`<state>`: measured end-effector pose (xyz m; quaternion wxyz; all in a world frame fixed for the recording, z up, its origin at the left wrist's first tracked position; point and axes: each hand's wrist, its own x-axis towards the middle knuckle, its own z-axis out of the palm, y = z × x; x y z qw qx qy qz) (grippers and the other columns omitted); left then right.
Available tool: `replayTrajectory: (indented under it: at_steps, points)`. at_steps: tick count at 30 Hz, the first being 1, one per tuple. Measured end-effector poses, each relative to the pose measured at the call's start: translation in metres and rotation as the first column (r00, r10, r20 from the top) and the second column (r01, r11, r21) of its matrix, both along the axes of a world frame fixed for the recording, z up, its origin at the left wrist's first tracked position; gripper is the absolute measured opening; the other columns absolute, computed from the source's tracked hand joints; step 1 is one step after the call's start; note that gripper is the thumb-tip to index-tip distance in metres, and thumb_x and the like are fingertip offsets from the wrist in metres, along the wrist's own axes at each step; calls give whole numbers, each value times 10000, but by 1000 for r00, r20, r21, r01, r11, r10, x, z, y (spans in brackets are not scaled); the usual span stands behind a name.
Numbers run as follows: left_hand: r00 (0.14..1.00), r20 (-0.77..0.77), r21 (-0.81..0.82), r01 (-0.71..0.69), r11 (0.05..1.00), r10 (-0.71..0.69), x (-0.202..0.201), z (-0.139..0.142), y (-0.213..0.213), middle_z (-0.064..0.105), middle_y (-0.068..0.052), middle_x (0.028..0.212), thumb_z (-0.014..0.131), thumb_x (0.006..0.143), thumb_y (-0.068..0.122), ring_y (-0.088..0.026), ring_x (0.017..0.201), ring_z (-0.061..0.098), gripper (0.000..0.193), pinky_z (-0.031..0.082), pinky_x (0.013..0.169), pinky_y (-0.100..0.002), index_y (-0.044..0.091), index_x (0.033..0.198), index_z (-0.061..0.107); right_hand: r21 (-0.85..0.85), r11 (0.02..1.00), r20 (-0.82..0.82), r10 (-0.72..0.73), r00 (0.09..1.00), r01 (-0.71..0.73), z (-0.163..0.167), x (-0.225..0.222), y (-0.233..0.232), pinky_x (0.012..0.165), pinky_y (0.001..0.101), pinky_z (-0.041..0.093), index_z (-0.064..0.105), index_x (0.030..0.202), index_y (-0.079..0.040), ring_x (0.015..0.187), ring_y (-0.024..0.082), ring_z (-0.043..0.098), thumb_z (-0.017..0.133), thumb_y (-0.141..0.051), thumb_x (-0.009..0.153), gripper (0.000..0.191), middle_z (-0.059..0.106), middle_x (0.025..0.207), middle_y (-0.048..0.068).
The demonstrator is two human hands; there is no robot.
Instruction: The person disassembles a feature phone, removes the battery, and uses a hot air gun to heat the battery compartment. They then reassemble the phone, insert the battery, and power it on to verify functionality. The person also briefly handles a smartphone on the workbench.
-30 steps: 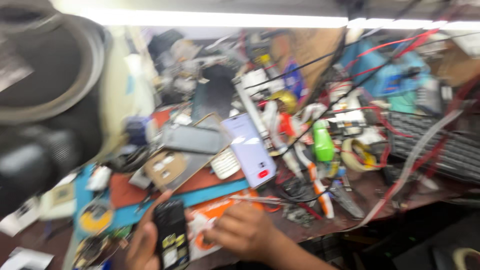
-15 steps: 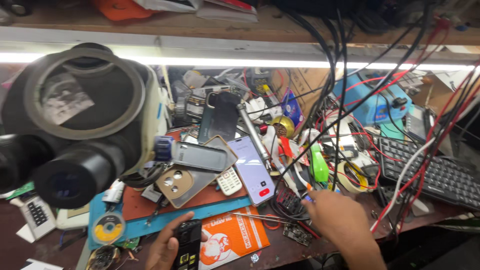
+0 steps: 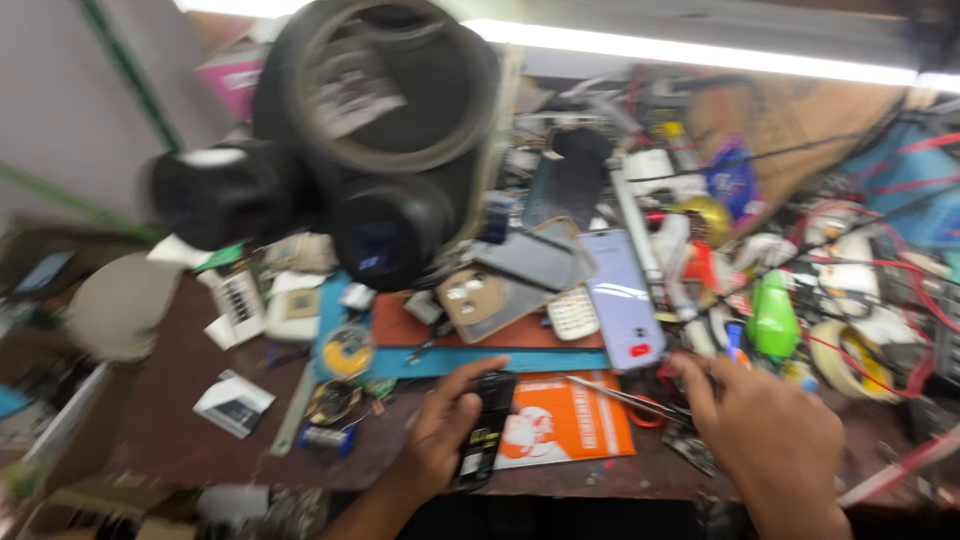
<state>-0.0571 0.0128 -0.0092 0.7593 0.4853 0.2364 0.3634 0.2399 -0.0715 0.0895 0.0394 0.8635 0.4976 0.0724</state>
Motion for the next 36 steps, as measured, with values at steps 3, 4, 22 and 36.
replayTrajectory:
  at_steps: [3,4,22,36]
  points:
    - [1000,24,155,5,988,-9,2,6,0,667,-118,1184,482,1094,413,-138,1090,626,578,514,971,-284,36,1531,467,-87,982,-96,159,983,-167,1,-33,-1,702,363,574,784,897,-292,787,203,749,648,-528,937,275,742,784,-21]
    - [999,41,144,6,990,-12,3,8,-1,656,-109,1204,477,1099,403,-137,1093,622,566,514,973,-284,36,1529,465,-59,966,-170,240,956,-253,1,-45,-1,710,367,577,773,860,-263,792,185,755,666,-490,939,263,747,788,-34]
    - [997,59,153,-64,986,55,-5,23,-3,623,-55,1212,425,1149,326,-89,1070,596,482,499,964,-250,25,1522,478,570,809,-488,477,731,-148,-85,-95,14,439,300,429,699,634,-45,458,172,547,872,-211,793,289,585,599,50]
    - [966,212,-77,-137,988,150,-1,9,-4,704,-131,1079,461,1051,437,-134,874,660,579,544,771,-283,68,1496,439,768,510,-206,770,604,-388,-74,-108,14,671,370,547,677,945,-103,782,271,686,655,20,759,224,697,928,62]
